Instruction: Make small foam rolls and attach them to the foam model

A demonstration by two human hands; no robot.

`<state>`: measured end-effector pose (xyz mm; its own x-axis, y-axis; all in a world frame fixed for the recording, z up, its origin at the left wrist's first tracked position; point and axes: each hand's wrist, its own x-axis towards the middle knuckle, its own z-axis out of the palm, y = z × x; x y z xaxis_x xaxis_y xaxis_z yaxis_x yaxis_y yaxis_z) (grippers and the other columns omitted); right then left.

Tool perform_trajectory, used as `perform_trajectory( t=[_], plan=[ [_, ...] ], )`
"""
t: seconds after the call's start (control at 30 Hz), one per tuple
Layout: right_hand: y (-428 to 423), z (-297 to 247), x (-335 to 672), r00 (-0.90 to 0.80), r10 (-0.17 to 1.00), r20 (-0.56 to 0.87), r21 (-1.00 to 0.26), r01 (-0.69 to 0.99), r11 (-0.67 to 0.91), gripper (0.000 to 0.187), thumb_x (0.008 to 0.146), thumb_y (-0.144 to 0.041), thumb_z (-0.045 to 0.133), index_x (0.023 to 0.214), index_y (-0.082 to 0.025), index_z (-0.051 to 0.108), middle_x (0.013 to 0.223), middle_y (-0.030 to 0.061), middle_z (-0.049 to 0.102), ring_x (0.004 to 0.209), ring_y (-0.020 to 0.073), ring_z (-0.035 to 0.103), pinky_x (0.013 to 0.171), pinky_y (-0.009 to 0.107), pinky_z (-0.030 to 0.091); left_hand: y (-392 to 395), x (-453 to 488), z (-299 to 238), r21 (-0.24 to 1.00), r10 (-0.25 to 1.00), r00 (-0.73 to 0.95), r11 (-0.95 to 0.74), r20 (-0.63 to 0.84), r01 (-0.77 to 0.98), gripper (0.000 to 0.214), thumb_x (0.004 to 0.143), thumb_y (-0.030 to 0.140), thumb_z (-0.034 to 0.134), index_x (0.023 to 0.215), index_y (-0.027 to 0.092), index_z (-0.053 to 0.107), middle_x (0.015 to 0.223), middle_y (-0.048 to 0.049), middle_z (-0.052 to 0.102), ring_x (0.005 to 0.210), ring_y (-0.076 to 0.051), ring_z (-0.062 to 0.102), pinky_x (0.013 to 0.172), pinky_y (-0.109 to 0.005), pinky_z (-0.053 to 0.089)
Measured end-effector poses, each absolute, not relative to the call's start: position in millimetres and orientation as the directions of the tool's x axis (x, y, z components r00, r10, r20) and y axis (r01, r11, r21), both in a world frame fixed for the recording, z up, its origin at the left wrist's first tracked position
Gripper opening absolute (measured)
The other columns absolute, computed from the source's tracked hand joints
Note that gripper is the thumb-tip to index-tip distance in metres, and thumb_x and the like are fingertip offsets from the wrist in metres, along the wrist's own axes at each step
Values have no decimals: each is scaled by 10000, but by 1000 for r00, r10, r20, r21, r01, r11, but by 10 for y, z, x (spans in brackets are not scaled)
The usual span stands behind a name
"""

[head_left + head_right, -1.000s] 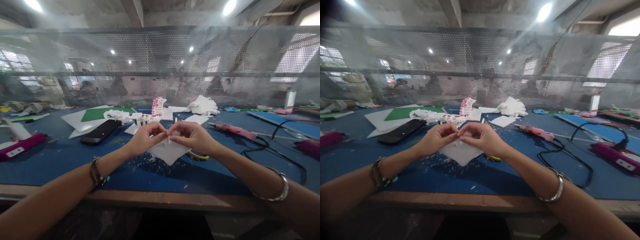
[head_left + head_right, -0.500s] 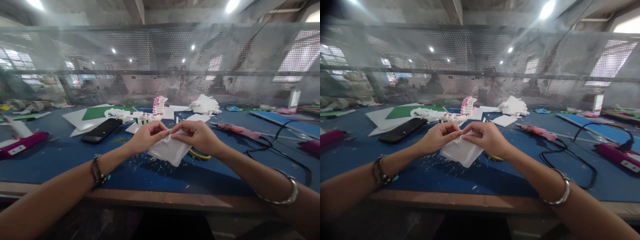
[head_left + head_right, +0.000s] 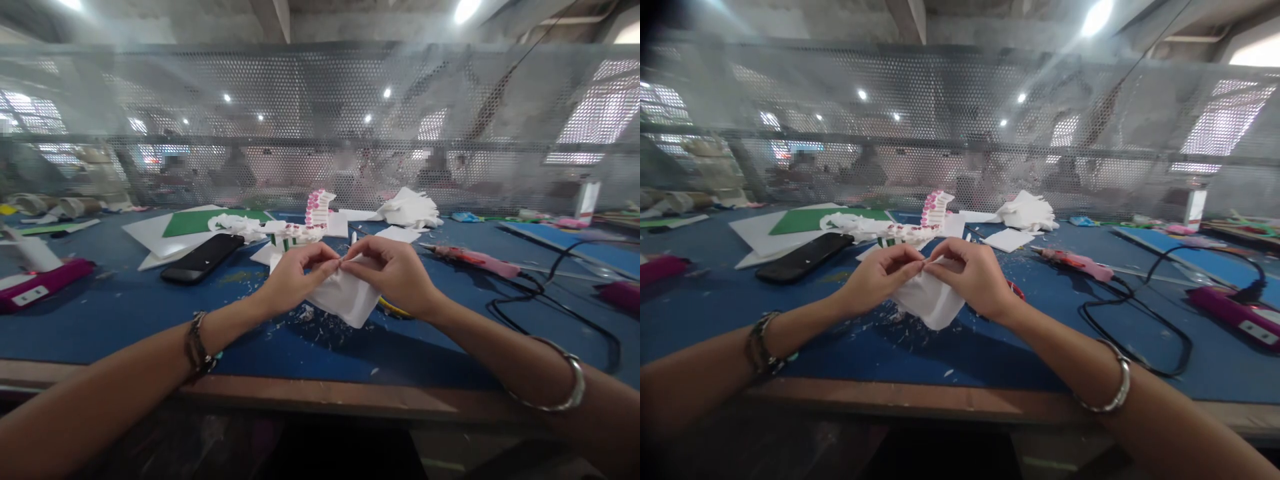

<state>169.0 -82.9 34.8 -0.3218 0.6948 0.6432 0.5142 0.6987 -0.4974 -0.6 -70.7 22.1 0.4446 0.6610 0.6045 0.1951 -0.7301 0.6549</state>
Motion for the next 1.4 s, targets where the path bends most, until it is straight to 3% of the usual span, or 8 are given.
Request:
perform_trajectory(
  t=[0.2,0.37,0.6,0.87,1.0,1.2,1.4],
  plan=[
    [-857,345,1674,-281,699,658,-518,506,690,128,688,-294,610,681,-169,586,621,-18,596,565,80,497,521,205,362,-711,-27,216,522,595,445,-803,669,288,179,733,338,575,748,160,566,728,-15,606,672,-118,536,611,-218,420],
    [-852,353,1682,-325,685,652,-517,470,716,137,719,-302,580,707,-168,609,611,-15,593,523,65,467,479,197,347,-682,-50,213,345,461,447,-883,767,318,79,769,248,548,740,176,557,786,-28,602,764,-137,540,719,-260,422],
    [-833,404,1696,-350,702,620,-585,389,711,92,717,-251,581,706,-166,617,663,-3,631,581,75,540,522,199,411,-678,-74,263,176,363,430,-892,827,416,67,785,228,547,768,178,589,820,-30,585,821,-153,507,794,-315,351],
    [-856,348,1721,-362,641,677,-491,428,759,127,732,-274,574,719,-165,639,674,12,643,609,93,549,547,225,417,-727,-62,236,198,403,407,-866,820,460,102,781,278,558,738,193,592,699,4,618,730,-151,496,740,-312,340],
    [-876,390,1715,-386,619,683,-450,446,774,132,740,-270,562,731,-177,655,672,8,647,591,90,540,524,222,402,-725,-59,245,231,392,405,-891,826,391,73,786,243,549,752,190,586,700,6,621,688,-131,496,710,-289,357],
    [-854,399,1694,-305,658,688,-573,329,751,95,701,-253,603,683,-160,606,639,-9,623,561,73,541,501,198,414,-678,-54,220,352,424,342,-901,838,255,65,752,234,584,709,185,593,674,-2,588,670,-118,502,648,-239,399],
    [-854,395,1689,-269,715,645,-662,271,699,113,681,-235,617,651,-148,552,597,-23,576,504,54,495,444,181,370,-630,-51,186,537,553,299,-832,778,141,99,729,243,595,666,166,589,675,-8,572,675,-113,522,654,-225,421]
  ],
)
